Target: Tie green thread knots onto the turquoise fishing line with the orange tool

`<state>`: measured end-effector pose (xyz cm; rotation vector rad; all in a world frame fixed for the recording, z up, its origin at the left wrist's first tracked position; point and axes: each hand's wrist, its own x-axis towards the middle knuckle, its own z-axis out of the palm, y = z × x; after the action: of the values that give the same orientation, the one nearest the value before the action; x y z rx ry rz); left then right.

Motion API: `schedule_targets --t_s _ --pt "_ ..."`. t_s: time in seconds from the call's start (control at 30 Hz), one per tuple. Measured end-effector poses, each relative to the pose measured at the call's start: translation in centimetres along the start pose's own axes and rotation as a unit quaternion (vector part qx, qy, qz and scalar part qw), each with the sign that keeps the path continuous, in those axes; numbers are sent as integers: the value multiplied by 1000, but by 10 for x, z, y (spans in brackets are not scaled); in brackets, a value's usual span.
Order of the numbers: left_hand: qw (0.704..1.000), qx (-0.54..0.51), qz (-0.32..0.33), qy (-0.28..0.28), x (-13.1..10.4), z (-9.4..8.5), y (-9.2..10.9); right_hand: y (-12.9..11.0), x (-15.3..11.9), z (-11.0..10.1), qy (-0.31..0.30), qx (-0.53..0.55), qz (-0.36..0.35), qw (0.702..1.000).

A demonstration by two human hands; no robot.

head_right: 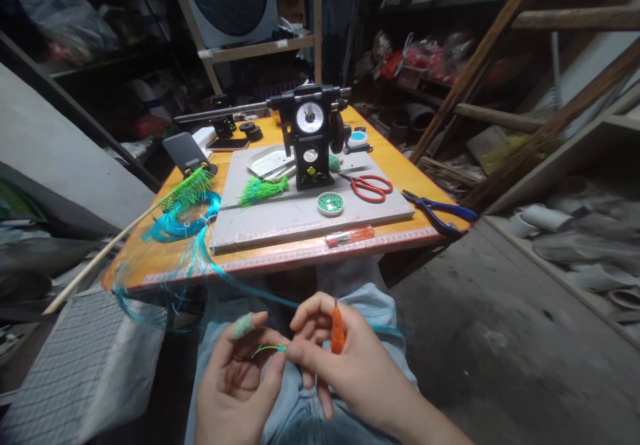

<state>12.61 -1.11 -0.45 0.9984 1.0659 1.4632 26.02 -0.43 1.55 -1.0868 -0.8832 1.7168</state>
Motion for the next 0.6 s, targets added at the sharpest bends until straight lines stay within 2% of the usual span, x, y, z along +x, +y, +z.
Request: schedule_targets --t_s 0.1,0.17,0.23,0.3,0.37,0.4,0.43,0.53,0.6 --pt "990 113 80 2 -3 -4 -8 -6 -2 2 8 -147 -53 988" --pt "966 217 138 18 -4 -7 -12 -8 -4 1 4 -280 -129 951" --pt "937 296 180 35 -6 -8 -15 -9 -6 1 -3 -381 -208 901" --pt "924 334 184 41 -8 -6 -17 -8 -6 2 -6 -439 -261 860" --pt "927 338 158 47 -10 -4 -18 -5 -7 3 2 -458 -291 840" --pt "931 330 146 52 -10 -3 -19 -3 -8 3 7 -448 -301 842" --pt "935 318 143 62 -10 -2 -19 -2 -9 3 6 -419 -304 855" --pt "938 272 192 95 -5 -1 -16 -1 -13 1 -18 -228 -260 938" --pt "929 260 242 101 -1 -1 -12 -1 -15 -1 -26 -111 -213 970"
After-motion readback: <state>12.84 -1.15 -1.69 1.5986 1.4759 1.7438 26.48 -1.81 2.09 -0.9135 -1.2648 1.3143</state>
